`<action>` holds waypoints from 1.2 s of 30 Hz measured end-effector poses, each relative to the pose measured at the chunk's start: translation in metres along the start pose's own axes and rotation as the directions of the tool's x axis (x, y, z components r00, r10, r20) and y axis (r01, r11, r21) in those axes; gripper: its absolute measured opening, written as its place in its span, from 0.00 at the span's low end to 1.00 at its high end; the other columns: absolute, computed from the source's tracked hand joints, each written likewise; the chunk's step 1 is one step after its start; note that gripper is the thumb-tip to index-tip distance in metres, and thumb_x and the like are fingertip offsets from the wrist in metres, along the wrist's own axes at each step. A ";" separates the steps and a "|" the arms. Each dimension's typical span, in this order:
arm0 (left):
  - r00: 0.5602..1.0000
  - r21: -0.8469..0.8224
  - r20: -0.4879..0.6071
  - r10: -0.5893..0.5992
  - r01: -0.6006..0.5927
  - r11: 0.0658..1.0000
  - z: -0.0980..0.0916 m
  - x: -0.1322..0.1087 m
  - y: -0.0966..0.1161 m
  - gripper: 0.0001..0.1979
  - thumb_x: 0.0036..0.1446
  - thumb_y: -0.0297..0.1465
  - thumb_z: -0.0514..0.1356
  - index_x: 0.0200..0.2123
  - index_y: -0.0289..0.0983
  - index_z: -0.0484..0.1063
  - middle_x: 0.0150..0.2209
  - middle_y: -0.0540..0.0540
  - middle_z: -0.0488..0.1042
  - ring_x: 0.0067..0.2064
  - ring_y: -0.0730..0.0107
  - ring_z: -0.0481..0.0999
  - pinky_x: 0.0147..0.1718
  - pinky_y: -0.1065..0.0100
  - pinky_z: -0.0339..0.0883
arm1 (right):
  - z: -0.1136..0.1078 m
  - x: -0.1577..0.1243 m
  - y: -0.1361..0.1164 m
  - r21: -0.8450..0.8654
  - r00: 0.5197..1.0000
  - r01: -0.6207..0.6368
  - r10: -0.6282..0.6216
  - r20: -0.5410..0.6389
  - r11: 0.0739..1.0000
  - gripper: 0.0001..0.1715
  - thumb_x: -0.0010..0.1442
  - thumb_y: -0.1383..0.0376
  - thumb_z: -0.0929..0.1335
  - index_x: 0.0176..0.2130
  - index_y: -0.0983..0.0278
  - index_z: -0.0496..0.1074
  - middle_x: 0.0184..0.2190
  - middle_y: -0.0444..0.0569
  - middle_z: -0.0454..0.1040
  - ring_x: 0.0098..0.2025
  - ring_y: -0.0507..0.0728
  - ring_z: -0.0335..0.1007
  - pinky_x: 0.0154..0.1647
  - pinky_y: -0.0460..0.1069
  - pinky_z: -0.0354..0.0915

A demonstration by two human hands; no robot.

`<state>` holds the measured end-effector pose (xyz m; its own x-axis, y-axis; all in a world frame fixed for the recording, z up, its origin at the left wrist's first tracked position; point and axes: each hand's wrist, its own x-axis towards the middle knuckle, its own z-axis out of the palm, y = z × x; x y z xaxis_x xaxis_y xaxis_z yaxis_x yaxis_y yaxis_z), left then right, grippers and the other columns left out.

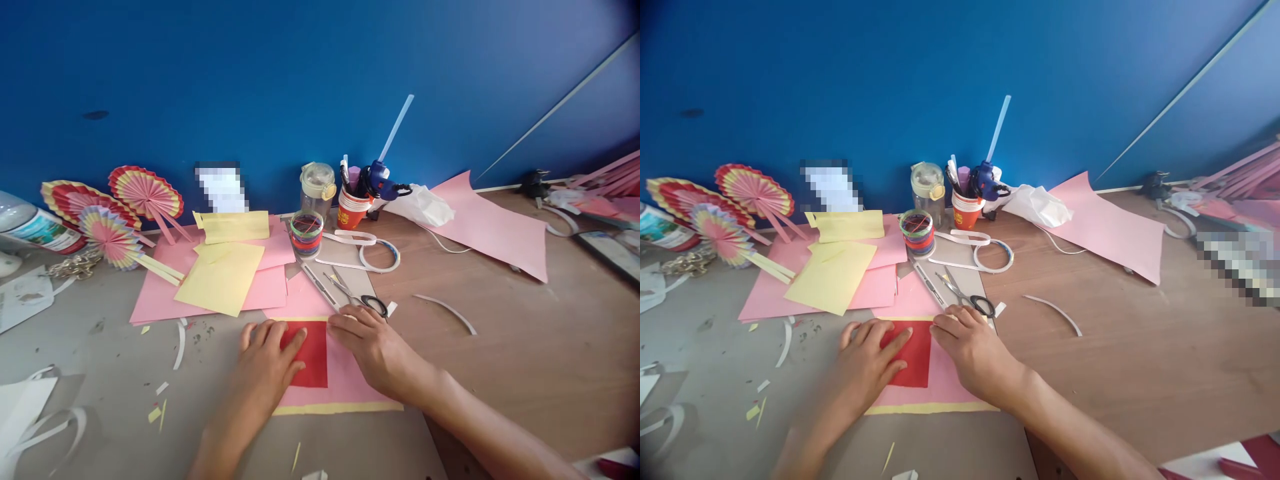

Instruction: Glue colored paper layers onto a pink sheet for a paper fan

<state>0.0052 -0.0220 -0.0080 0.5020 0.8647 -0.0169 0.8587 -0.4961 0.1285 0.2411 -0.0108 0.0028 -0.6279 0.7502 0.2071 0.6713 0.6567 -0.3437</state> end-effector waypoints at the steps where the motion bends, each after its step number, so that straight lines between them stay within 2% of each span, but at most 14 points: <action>1: 1.000 -0.002 0.004 -0.001 0.001 1.000 0.000 0.000 0.000 0.19 0.58 0.31 0.59 0.53 0.49 0.67 0.46 0.45 0.69 0.50 0.57 0.68 0.52 0.48 0.53 | 0.005 -0.003 -0.001 -0.032 1.000 0.007 -0.007 -0.009 0.999 0.23 0.58 0.78 0.59 0.48 0.66 0.71 0.49 0.54 0.72 0.53 0.61 0.62 0.53 0.58 0.61; 4: 1.000 -0.006 -0.009 0.000 0.000 1.000 0.000 0.000 0.000 0.19 0.58 0.32 0.59 0.53 0.50 0.68 0.47 0.44 0.69 0.49 0.58 0.68 0.52 0.49 0.54 | 0.019 -0.011 -0.002 -0.097 0.999 0.046 -0.047 -0.012 0.994 0.22 0.58 0.76 0.60 0.49 0.66 0.71 0.53 0.53 0.70 0.58 0.64 0.57 0.57 0.61 0.58; 8: 1.000 0.005 -0.026 0.005 -0.005 1.000 0.001 0.000 -0.001 0.19 0.58 0.32 0.59 0.53 0.49 0.68 0.47 0.44 0.69 0.49 0.58 0.68 0.52 0.49 0.53 | 0.024 -0.015 0.001 -0.129 0.997 0.036 -0.044 -0.057 0.991 0.21 0.57 0.76 0.61 0.48 0.65 0.72 0.53 0.54 0.70 0.59 0.64 0.56 0.58 0.63 0.57; 13: 1.000 0.014 -0.028 0.011 -0.011 1.000 0.003 0.000 -0.001 0.19 0.58 0.32 0.60 0.53 0.49 0.68 0.46 0.44 0.69 0.48 0.58 0.68 0.52 0.48 0.53 | 0.021 -0.013 0.001 -0.144 0.988 -0.048 0.026 -0.151 0.988 0.25 0.55 0.79 0.60 0.48 0.64 0.72 0.53 0.59 0.67 0.60 0.64 0.54 0.57 0.64 0.58; 19: 0.999 0.013 -0.054 0.010 -0.009 1.000 0.004 0.000 -0.002 0.19 0.57 0.32 0.61 0.53 0.49 0.69 0.45 0.44 0.69 0.47 0.58 0.68 0.52 0.49 0.54 | 0.027 -0.007 0.000 -0.200 0.993 -0.116 0.109 -0.044 0.973 0.25 0.54 0.76 0.63 0.51 0.66 0.71 0.56 0.61 0.64 0.63 0.69 0.48 0.59 0.66 0.53; 22: 0.998 0.000 -0.061 0.015 -0.015 1.000 0.005 0.000 -0.003 0.19 0.57 0.33 0.61 0.52 0.49 0.69 0.45 0.44 0.69 0.47 0.59 0.68 0.52 0.50 0.54 | 0.025 -0.009 0.001 -0.213 0.977 -0.202 0.183 -0.106 0.956 0.21 0.55 0.76 0.63 0.47 0.65 0.74 0.56 0.59 0.65 0.63 0.69 0.47 0.60 0.67 0.50; 26: 0.998 0.006 -0.067 0.009 -0.009 1.000 0.006 -0.001 -0.003 0.19 0.57 0.33 0.60 0.52 0.48 0.69 0.45 0.44 0.69 0.47 0.59 0.68 0.53 0.50 0.53 | 0.012 -0.015 0.003 -0.143 0.956 -0.232 0.199 -0.216 0.962 0.22 0.56 0.77 0.60 0.45 0.63 0.74 0.53 0.56 0.68 0.61 0.67 0.53 0.58 0.65 0.52; 30: 0.999 0.006 -0.050 -0.002 0.002 1.000 0.006 -0.001 -0.002 0.18 0.58 0.33 0.59 0.52 0.48 0.69 0.45 0.45 0.69 0.46 0.59 0.68 0.53 0.50 0.52 | 0.003 -0.024 0.010 -0.016 0.933 -0.240 0.226 -0.278 0.971 0.21 0.58 0.76 0.59 0.46 0.65 0.72 0.46 0.55 0.72 0.51 0.61 0.65 0.51 0.58 0.61; 34: 0.998 0.005 -0.060 0.004 -0.004 1.000 0.006 -0.001 -0.003 0.17 0.58 0.33 0.59 0.52 0.48 0.70 0.44 0.45 0.69 0.46 0.61 0.68 0.54 0.51 0.51 | 0.000 -0.029 0.022 0.037 0.887 -0.339 0.332 -0.322 0.940 0.18 0.60 0.72 0.59 0.46 0.65 0.72 0.43 0.55 0.73 0.43 0.59 0.69 0.44 0.53 0.66; 36: 0.997 0.009 -0.070 0.009 -0.009 1.000 0.008 -0.002 -0.004 0.18 0.58 0.33 0.59 0.52 0.48 0.70 0.44 0.45 0.69 0.46 0.60 0.67 0.54 0.52 0.51 | -0.003 -0.026 0.027 0.040 0.863 -0.417 0.410 -0.296 0.908 0.17 0.61 0.70 0.59 0.45 0.65 0.72 0.40 0.53 0.74 0.40 0.58 0.71 0.40 0.51 0.66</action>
<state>0.0020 -0.0221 -0.0160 0.5016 0.8634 0.0543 0.8552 -0.5044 0.1196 0.2772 -0.0122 -0.0094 -0.1502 0.9392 0.3087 0.8556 0.2799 -0.4354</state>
